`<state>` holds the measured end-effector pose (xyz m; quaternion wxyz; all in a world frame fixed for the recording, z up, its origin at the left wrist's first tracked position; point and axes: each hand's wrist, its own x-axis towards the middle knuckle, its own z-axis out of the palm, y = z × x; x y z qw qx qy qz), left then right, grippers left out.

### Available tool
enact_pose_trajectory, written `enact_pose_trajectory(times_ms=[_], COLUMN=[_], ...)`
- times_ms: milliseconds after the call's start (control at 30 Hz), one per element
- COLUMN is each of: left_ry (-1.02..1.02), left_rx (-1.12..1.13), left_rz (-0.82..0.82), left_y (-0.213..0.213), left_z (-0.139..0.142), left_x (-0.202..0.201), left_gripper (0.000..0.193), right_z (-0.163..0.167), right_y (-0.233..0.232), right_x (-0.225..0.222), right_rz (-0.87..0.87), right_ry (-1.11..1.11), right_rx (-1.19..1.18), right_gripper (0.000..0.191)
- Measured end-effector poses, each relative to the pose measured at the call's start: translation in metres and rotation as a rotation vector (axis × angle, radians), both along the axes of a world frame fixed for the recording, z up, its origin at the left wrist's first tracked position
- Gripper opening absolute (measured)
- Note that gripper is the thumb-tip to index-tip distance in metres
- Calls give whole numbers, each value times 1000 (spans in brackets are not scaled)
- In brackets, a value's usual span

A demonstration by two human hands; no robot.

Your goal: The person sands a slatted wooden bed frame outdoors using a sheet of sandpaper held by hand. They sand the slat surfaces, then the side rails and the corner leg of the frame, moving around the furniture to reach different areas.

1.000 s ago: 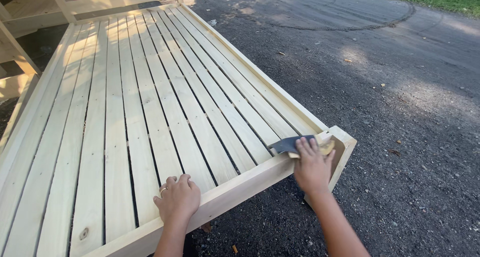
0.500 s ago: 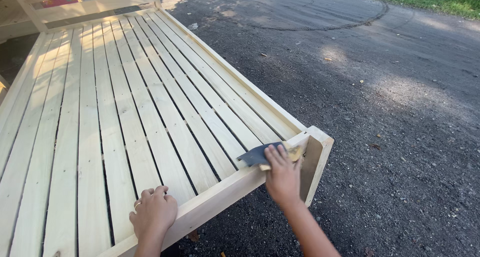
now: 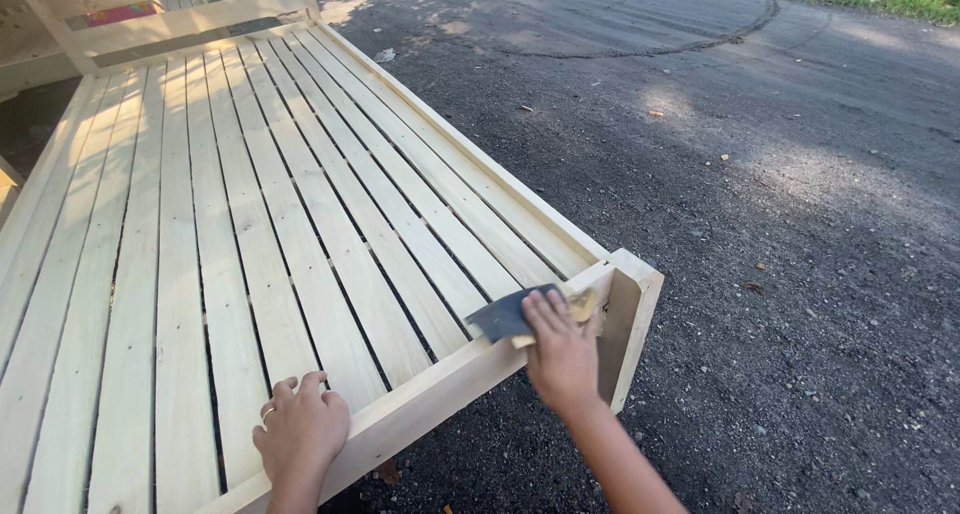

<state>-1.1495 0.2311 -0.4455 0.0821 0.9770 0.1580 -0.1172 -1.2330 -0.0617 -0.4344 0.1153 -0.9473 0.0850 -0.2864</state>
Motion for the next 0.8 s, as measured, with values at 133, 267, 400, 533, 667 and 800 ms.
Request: enact_pose_trajectory(times_ms=[133, 267, 400, 533, 667, 800], left_ry=[-123, -339, -356, -245, -237, -149], left_rx=[-76, -111, -75, -59, -67, -44], left_rz=[-19, -92, -242, -397, -365, -347], left_y=[10, 5, -45, -107, -123, -121], left_z=[-11, -7, 10, 22, 34, 45], left_x=[0, -12, -19, -19, -22, -26], left_gripper=[53, 52, 51, 48, 45, 43], right_z=[-9, 35, 43, 25, 52, 52], right_y=[44, -43, -48, -8, -55, -65], right_x=[-21, 9, 15, -7, 5, 18], right_rz=[390, 77, -128, 204, 99, -176], right_ry=[45, 114, 103, -25, 53, 190], right_rx=[24, 37, 92, 36, -108, -67], right_gripper=[64, 46, 46, 55, 57, 48])
